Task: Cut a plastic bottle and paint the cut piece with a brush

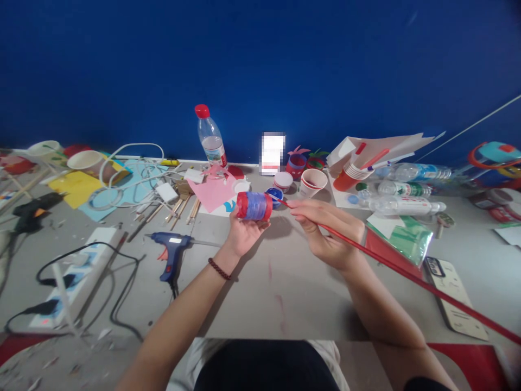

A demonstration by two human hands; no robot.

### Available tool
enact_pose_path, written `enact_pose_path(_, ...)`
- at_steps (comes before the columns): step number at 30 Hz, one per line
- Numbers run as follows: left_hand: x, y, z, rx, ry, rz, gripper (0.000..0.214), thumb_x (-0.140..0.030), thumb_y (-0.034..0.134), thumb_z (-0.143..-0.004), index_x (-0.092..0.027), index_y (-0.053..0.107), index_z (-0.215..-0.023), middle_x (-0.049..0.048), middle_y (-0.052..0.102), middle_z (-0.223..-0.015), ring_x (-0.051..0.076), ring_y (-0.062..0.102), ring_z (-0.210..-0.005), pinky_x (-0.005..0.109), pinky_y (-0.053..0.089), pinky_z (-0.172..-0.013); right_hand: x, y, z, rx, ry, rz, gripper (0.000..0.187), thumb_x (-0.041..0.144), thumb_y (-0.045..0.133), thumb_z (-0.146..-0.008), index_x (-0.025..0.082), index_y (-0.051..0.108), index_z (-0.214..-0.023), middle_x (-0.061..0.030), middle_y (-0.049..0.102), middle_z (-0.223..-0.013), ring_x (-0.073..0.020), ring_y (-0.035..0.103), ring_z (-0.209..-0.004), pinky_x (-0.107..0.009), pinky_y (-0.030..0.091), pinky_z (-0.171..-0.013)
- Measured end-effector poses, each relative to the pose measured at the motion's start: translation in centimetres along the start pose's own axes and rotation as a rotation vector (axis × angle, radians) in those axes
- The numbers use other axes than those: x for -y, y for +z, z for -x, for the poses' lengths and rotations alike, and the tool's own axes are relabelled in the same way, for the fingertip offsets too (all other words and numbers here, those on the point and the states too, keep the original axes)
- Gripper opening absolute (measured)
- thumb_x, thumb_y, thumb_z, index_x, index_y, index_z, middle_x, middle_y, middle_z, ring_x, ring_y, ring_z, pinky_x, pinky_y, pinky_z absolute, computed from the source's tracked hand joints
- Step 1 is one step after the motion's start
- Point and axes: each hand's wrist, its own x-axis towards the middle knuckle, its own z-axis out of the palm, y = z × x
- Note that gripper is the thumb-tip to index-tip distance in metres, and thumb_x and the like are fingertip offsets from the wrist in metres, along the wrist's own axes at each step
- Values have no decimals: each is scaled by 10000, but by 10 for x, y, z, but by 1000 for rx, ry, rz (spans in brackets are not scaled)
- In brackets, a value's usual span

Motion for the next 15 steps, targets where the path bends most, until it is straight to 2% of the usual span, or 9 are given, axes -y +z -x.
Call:
enact_pose_path(4,0,2,0,19,30,10,486,-594,576,-832,-142,710,-953,105,746,-803,224,692,-717,347,555,-709,3,2,4,74,-10,-7,215,87,622,-895,233,713,-1024,-65,794,-969,-207,763,-911,-348,652,-754)
enact_pose_path(7,-1,4,1,2,37,37,444,-573,570,-848,-153,707,-888,88,739,-774,210,687,-707,330,556,-698,9,1,5,127,-4,-2,173,87,630,-892,212,707,-986,-69,793,-919,-199,767,-879,-325,647,-772)
enact_pose_path(11,-1,4,0,-14,36,45,468,-603,578,-837,-152,676,-764,80,708,-696,204,668,-666,335,554,-686,14,-3,2,135,-4,-28,149,119,612,-916,211,704,-988,-53,787,-867,-189,768,-843,-307,644,-752)
enact_pose_path(15,0,1,-1,1,20,15,487,-617,597,-814,-140,691,-824,96,718,-736,218,670,-684,347,546,-684,10,-4,-1,118,28,-27,152,136,600,-928,228,713,-970,-41,788,-874,-188,765,-832,-301,643,-704)
